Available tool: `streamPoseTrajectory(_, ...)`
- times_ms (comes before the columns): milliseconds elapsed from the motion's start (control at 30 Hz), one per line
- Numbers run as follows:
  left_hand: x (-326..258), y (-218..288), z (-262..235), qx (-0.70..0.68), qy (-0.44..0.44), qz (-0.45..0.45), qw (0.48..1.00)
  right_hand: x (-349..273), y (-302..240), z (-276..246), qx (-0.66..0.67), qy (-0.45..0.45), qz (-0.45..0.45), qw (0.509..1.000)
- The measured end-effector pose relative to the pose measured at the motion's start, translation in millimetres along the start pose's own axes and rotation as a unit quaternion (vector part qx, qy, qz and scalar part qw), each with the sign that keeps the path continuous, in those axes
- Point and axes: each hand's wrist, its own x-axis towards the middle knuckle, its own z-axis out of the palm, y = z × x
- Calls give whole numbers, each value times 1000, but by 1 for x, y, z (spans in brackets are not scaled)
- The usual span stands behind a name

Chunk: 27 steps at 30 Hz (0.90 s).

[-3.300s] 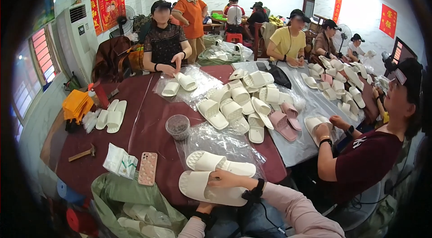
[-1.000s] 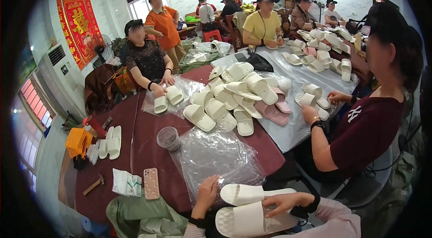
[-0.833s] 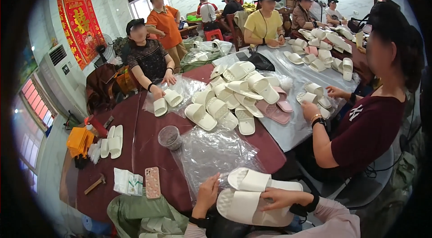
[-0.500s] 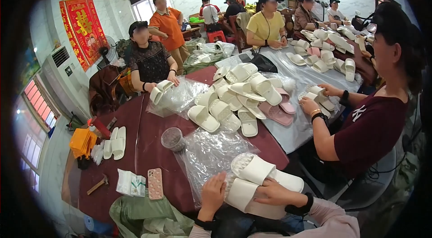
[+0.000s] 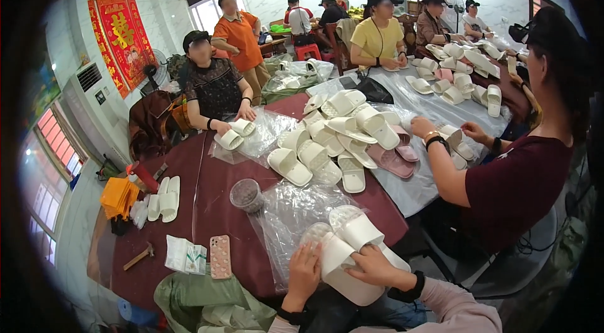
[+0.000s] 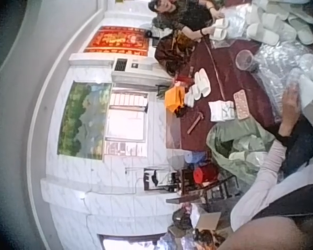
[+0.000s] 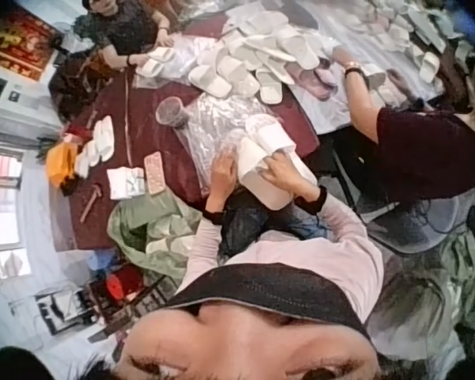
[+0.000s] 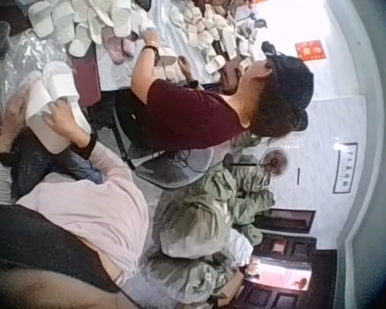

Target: Packing white slippers into plastic bags.

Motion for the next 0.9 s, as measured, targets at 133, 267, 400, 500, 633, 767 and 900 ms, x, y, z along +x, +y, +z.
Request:
streamPoseTrajectory(133,0,2,3,27,3,0,1000,17,-1,8,-22,-22,-36,999)
streamPoseTrajectory(267,-1,3,1,41,-13,-10,999,36,4,20,-47,9,-49,998)
streamPoseTrajectory(400,0,3,4,5,-12,-6,1000,47,7,33,-47,33,-41,998)
streamPoseTrajectory(500,-1,5,2,7,-2,-13,1000,50,-2,34,-42,32,-37,998)
streamPoseTrajectory(633,0,3,3,11,9,-10,1000,40,-12,30,-51,38,-40,997)
streamPoseTrajectory(767,-3,-1,3,10,4,12,1000,33,-12,38,-36,31,-53,997)
streamPoseTrajectory(900,-1,4,0,3,-11,13,1000,44,-9,44,-27,51,-34,998)
